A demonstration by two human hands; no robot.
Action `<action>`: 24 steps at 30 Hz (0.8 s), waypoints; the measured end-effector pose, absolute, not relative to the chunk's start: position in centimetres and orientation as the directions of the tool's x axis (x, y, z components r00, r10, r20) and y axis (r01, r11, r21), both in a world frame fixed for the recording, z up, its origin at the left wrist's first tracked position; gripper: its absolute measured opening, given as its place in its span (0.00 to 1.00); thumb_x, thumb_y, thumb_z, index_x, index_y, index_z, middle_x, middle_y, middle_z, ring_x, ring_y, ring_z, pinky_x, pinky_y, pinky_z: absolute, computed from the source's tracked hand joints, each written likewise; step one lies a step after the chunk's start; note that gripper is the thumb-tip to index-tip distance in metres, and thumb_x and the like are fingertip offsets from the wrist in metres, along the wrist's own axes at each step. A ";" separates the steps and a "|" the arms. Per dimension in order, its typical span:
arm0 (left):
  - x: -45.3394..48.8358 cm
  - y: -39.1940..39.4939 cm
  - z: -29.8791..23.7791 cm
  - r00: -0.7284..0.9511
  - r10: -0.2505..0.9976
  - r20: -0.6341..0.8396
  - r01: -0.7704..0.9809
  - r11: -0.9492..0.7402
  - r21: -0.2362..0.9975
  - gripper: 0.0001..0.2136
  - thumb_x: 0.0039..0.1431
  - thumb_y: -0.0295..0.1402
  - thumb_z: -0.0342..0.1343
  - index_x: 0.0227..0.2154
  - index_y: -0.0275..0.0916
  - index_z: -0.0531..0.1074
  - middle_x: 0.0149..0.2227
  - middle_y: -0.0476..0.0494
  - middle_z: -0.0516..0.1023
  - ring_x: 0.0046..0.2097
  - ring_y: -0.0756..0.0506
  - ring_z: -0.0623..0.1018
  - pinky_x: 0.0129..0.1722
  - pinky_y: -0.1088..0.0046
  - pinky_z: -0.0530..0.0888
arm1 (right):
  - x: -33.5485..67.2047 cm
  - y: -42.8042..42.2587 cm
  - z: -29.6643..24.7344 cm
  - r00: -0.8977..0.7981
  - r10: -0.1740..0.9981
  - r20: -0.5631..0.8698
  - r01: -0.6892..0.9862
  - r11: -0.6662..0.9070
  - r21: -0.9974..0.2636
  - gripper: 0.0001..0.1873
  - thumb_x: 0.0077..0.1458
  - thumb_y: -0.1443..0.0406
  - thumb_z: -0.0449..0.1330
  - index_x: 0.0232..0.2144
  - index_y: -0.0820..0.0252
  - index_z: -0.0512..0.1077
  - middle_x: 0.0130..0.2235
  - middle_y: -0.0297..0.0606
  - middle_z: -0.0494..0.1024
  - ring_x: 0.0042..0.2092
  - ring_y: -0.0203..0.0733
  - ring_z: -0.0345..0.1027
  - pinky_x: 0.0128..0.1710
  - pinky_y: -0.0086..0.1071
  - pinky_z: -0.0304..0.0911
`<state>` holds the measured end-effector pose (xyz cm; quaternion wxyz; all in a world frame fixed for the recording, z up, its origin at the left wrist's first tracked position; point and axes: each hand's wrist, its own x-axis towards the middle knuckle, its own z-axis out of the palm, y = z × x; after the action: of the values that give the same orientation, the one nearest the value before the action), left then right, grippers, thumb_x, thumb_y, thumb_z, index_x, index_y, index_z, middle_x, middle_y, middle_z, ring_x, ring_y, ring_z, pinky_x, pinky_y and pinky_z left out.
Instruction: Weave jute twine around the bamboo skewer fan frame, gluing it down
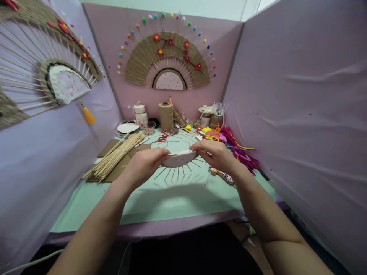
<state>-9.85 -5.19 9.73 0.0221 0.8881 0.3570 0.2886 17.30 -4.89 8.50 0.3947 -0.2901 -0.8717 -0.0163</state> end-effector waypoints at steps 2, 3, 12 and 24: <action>-10.1 -5.0 9.5 0.581 0.623 0.524 0.591 -0.765 0.254 0.11 0.66 0.36 0.47 0.39 0.40 0.74 0.35 0.46 0.79 0.35 0.49 0.76 0.35 0.74 0.70 | 17.4 -4.7 8.5 -0.523 0.486 0.700 0.503 0.839 -0.207 0.12 0.59 0.74 0.52 0.39 0.57 0.73 0.39 0.38 0.81 0.41 0.40 0.74 0.41 0.33 0.69; -10.2 -4.9 9.4 0.588 0.608 0.534 0.574 -0.779 0.254 0.11 0.66 0.36 0.47 0.39 0.40 0.74 0.36 0.46 0.80 0.37 0.49 0.77 0.36 0.73 0.71 | 17.4 -4.6 8.4 -0.525 0.481 0.702 0.495 0.843 -0.207 0.12 0.59 0.74 0.52 0.38 0.58 0.73 0.39 0.38 0.81 0.41 0.40 0.74 0.41 0.33 0.69; -10.4 -4.5 8.8 0.592 0.466 0.658 0.513 -0.847 0.138 0.08 0.62 0.34 0.55 0.40 0.41 0.77 0.42 0.41 0.80 0.44 0.46 0.79 0.43 0.69 0.75 | 17.7 -4.4 8.6 -0.519 0.500 0.693 0.494 0.837 -0.234 0.13 0.55 0.75 0.52 0.38 0.58 0.73 0.38 0.38 0.80 0.39 0.39 0.74 0.41 0.32 0.68; -10.5 -3.9 8.5 0.563 0.493 0.663 0.556 -0.820 0.137 0.08 0.61 0.34 0.55 0.40 0.41 0.77 0.41 0.42 0.81 0.43 0.45 0.79 0.45 0.66 0.76 | 17.1 -4.8 8.6 -0.496 0.424 0.757 0.479 0.862 -0.169 0.15 0.53 0.73 0.56 0.44 0.57 0.70 0.44 0.42 0.78 0.48 0.45 0.70 0.50 0.43 0.67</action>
<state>-10.50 -3.89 8.51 -0.0436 0.8830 0.2968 0.3609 17.08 -4.80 8.63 0.4285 -0.2612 -0.8644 -0.0318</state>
